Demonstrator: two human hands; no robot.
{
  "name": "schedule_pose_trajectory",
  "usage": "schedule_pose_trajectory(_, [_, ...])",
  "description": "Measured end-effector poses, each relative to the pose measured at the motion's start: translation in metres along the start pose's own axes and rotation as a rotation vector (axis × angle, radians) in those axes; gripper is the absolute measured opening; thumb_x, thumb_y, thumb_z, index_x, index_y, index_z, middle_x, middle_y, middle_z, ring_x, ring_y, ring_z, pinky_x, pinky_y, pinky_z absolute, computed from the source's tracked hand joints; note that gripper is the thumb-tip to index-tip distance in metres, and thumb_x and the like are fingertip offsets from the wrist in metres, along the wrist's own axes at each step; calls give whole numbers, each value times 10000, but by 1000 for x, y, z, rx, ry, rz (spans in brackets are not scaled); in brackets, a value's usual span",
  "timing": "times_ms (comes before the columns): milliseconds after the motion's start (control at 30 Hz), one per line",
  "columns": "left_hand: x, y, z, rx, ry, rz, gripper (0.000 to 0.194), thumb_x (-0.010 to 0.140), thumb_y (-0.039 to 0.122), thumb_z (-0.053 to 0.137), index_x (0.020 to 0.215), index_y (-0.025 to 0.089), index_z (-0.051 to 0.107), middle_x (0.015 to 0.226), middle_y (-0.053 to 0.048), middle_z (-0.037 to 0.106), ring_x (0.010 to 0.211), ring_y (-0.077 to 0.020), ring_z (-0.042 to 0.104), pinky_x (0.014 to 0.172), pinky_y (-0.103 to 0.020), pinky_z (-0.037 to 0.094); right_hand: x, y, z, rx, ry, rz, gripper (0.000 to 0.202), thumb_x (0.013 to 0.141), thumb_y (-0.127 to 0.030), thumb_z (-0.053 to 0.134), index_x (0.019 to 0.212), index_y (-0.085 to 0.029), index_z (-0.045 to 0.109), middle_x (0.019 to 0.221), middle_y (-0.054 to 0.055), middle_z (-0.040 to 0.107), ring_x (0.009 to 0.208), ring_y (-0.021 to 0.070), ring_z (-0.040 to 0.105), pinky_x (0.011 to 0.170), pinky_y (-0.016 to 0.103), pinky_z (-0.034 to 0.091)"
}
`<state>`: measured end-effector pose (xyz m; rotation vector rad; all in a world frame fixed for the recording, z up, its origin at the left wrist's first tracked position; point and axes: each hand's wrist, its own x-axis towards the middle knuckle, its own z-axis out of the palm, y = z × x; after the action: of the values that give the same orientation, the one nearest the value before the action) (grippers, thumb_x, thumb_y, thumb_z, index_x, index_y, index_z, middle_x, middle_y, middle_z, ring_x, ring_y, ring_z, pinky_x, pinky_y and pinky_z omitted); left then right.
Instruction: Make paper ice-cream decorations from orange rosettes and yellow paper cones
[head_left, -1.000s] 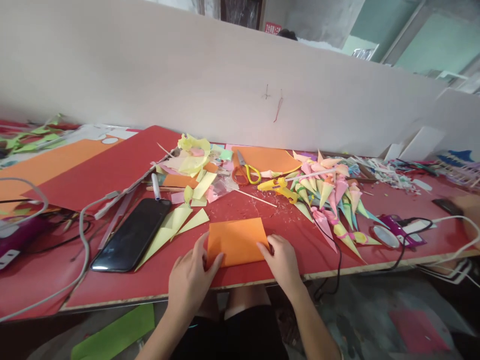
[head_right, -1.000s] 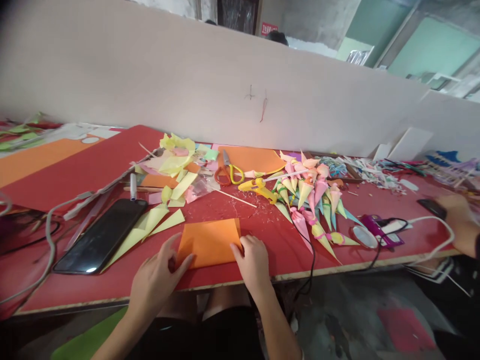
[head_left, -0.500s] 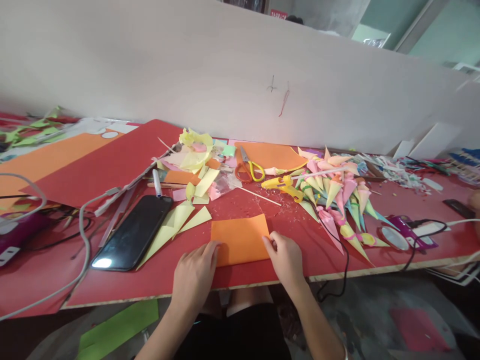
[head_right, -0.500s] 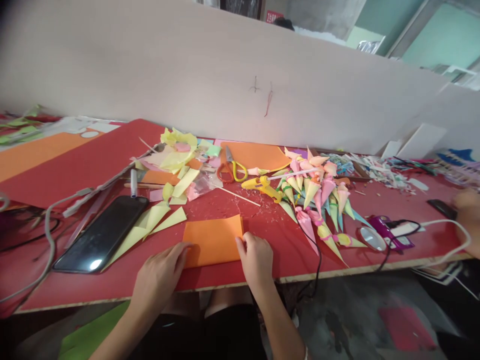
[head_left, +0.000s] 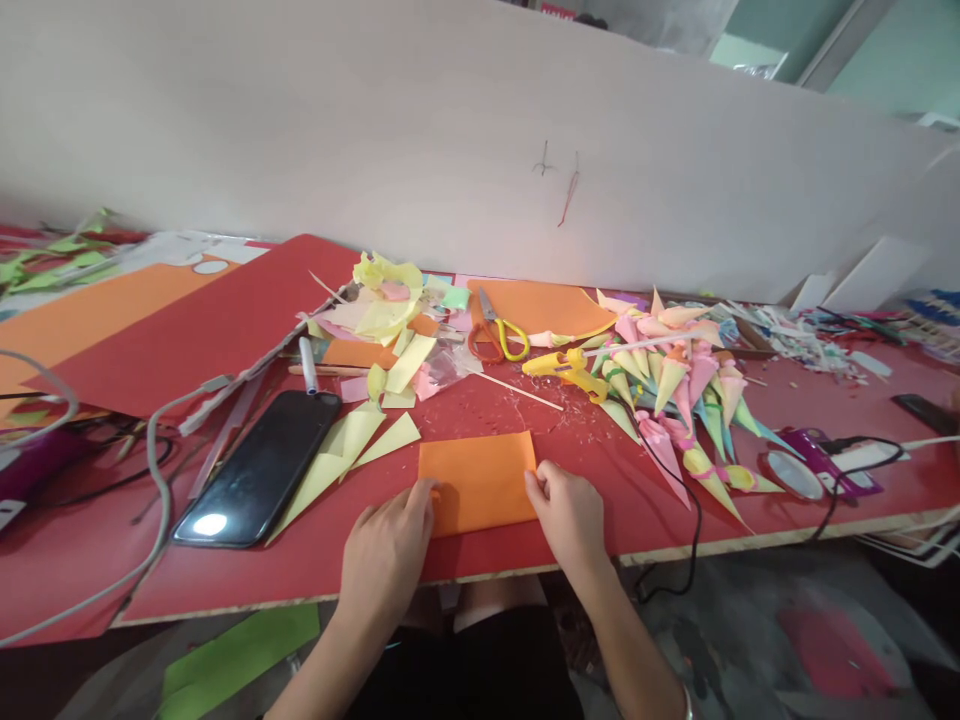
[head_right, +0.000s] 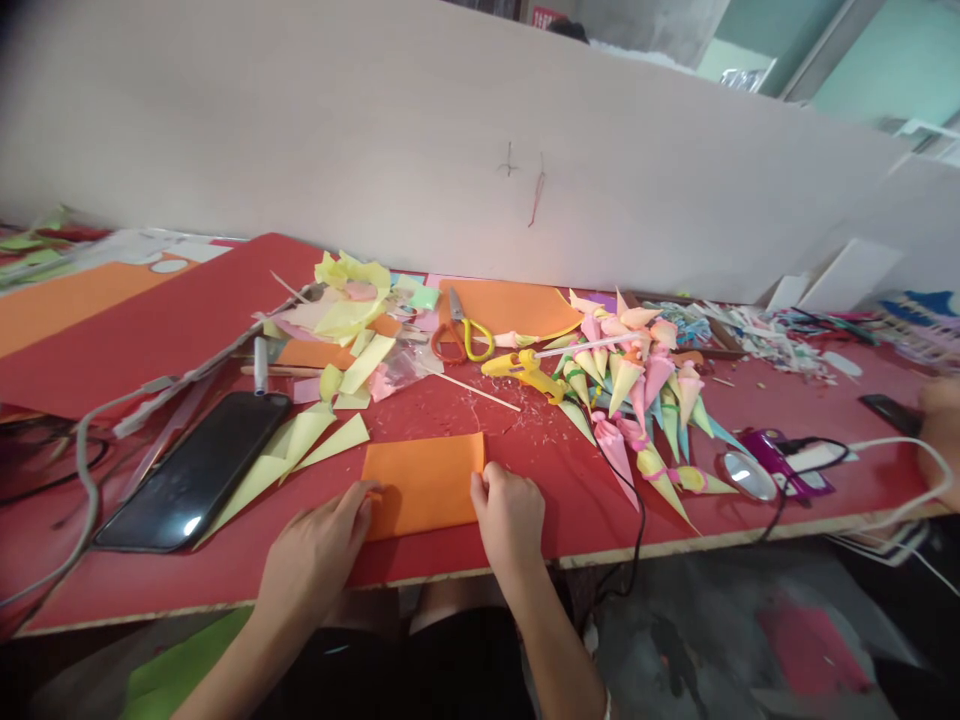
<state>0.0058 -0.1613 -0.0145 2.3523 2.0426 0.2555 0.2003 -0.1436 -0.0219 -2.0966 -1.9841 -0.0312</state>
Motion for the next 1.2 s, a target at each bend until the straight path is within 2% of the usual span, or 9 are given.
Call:
schedule_pose_trajectory(133, [-1, -2, -2, 37, 17, 22, 266, 833, 191, 353, 971, 190, 580, 792, -61, 661, 706, -209, 615, 599, -292, 445, 1, -1, -2, -6, -15, -3, 256, 814, -295, 479, 589, -189, 535, 501, -1, 568, 442, 104, 484, 467, 237, 147])
schedule_pose_trajectory(233, [1, -5, -5, 84, 73, 87, 295, 792, 142, 388, 1006, 172, 587, 968, -114, 619, 848, -238, 586, 675, -325, 464, 1, -3, -2, -20, -7, -9, 230, 803, -272, 487, 595, -189, 540, 514, 8, 580, 460, 115, 509, 477, 250, 155])
schedule_pose_trajectory(333, [6, -5, -10, 99, 79, 290, 415, 759, 82, 403, 1118, 234, 544, 1167, -106, 544, 1011, -249, 530, 792, -354, 448, 0, -6, -2, -33, 14, -14, 228, 809, -258, 466, 603, -184, 530, 528, 21, 591, 484, 128, 538, 487, 254, 179])
schedule_pose_trajectory(433, [13, -2, -13, 78, -28, 557, 547, 761, 39, 384, 1222, 328, 441, 1265, -39, 495, 1109, -219, 484, 856, -348, 423, 0, -7, -1, -47, 35, -2, 154, 803, -251, 468, 686, -176, 533, 536, 28, 599, 504, 151, 562, 495, 250, 216])
schedule_pose_trajectory(500, [16, 0, -10, 61, -104, 647, 575, 771, 42, 386, 1249, 361, 397, 1302, -10, 465, 1148, -200, 460, 872, -325, 415, -1, -8, 0, -53, 60, 13, 99, 794, -229, 474, 833, -162, 537, 537, 27, 604, 515, 166, 574, 498, 248, 236])
schedule_pose_trajectory(633, [18, 0, 1, 59, -126, 685, 601, 776, 61, 436, 1256, 415, 367, 1343, -1, 419, 1215, -215, 400, 873, -315, 424, -1, -8, 1, -53, 74, 31, 224, 792, -171, 464, 1012, -146, 494, 572, 33, 628, 548, 177, 598, 515, 252, 267])
schedule_pose_trajectory(800, [19, 1, 1, 201, -106, 775, 755, 738, 62, 545, 1301, 461, 240, 1349, -57, 407, 1195, -285, 420, 828, -379, 467, 1, -10, -2, -54, 2, 68, 126, 818, -181, 458, 928, -181, 520, 596, 24, 639, 574, 169, 608, 543, 253, 280])
schedule_pose_trajectory(1000, [19, 4, -10, 265, -158, 817, 741, 753, 87, 557, 1303, 463, 233, 1365, -84, 379, 1203, -315, 401, 822, -410, 468, 3, -11, -3, -43, -70, 75, 125, 837, -162, 443, 920, -199, 529, 616, 11, 649, 600, 162, 612, 556, 251, 267])
schedule_pose_trajectory(1200, [16, -13, -14, 135, -251, 830, 641, 782, 69, 496, 1305, 386, 305, 1386, -16, 355, 1260, -227, 333, 982, -371, 345, 2, -11, -2, -56, -60, 70, 141, 860, -166, 407, 908, -195, 536, 615, 25, 646, 591, 150, 605, 557, 253, 270])
